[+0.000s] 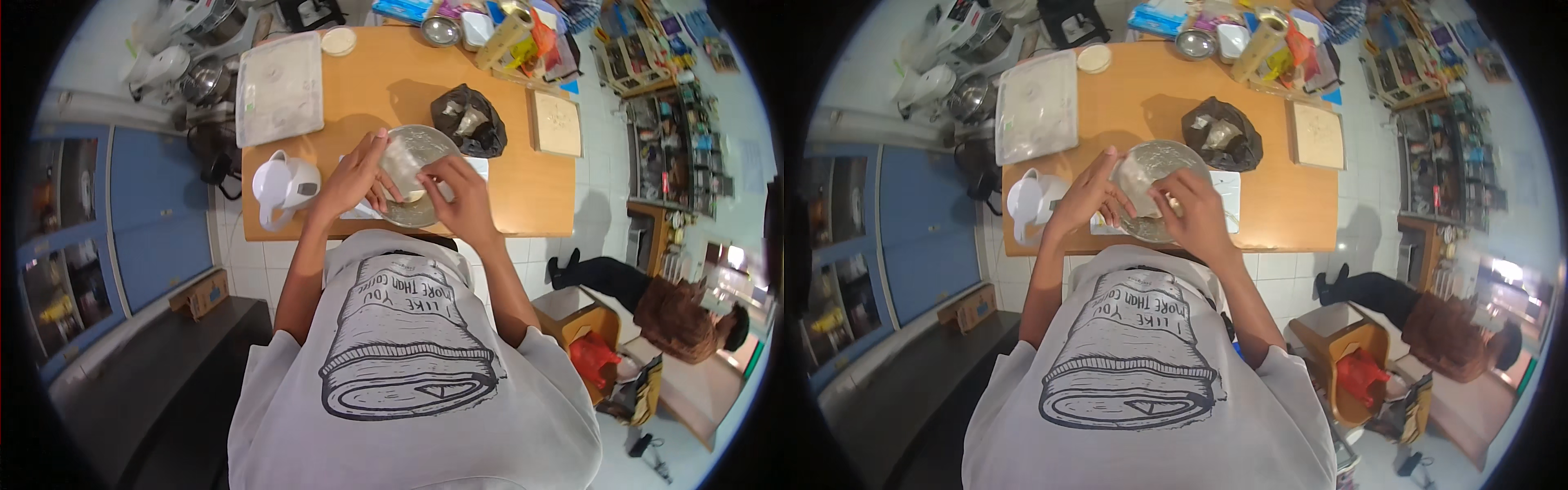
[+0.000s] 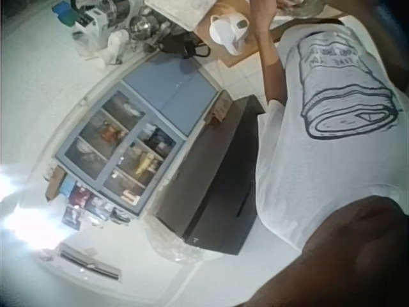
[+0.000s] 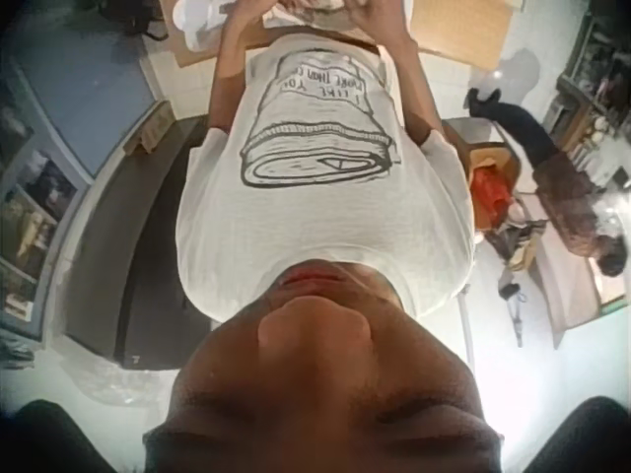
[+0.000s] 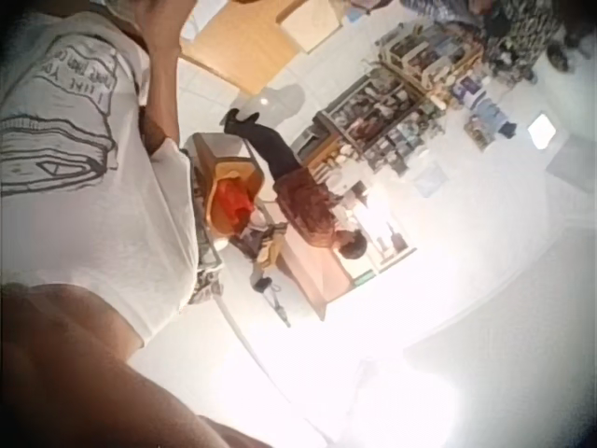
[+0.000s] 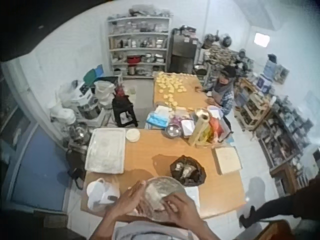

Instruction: The person prepares dough by opening a plastic bag of flour, pouring the flour into a metal bowl containing dough, adding water from a white pitcher, and mixing the ingredients together by hand.

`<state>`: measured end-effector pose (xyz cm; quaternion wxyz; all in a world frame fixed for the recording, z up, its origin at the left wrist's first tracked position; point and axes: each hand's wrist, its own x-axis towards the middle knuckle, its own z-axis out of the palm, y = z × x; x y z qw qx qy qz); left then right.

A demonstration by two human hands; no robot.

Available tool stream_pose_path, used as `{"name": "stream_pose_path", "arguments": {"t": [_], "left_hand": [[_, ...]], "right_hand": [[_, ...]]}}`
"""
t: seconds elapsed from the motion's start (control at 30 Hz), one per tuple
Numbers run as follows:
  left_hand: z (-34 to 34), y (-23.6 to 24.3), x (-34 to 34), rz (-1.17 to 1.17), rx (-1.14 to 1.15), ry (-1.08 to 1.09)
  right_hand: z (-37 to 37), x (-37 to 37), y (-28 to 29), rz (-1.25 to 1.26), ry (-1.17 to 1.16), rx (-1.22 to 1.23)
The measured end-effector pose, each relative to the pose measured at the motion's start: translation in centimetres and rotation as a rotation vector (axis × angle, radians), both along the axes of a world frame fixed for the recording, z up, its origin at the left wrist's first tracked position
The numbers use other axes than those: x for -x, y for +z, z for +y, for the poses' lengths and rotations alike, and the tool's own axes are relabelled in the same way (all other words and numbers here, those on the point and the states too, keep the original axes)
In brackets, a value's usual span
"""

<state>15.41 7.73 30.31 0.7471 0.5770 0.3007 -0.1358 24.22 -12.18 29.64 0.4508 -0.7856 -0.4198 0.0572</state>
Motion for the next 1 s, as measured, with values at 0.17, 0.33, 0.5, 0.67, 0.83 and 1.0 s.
{"name": "stream_pose_path", "arguments": {"t": [0.17,0.33,0.5,0.67,0.83,1.0], "left_hand": [[1.3,-5.6,-0.1,-0.250,-0.131,-0.092],[0.5,-9.8,0.5,-0.295,-0.311,-0.259],[-1.0,-11.8,-0.3,-0.493,-0.508,-0.329],[-1.8,-10.7,-1.1,-0.405,-0.358,-0.402],[-2.0,-9.9,-1.9,-0.429,-0.351,-0.455],[-2.7,-8.9,-3.5,-0.459,-0.120,-0.385]], "right_hand": [[-2.4,-1.2,2.1,-0.108,-0.062,0.079],[-3.5,-1.0,2.6,-0.008,-0.197,0.059],[-4.6,-1.0,3.8,0.014,-0.291,0.030],[-4.7,-0.8,5.2,-0.008,-0.307,0.009],[-5.1,-0.7,4.8,-0.026,-0.290,-0.008],[-5.5,-1.1,4.0,0.012,-0.189,0.037]]}}
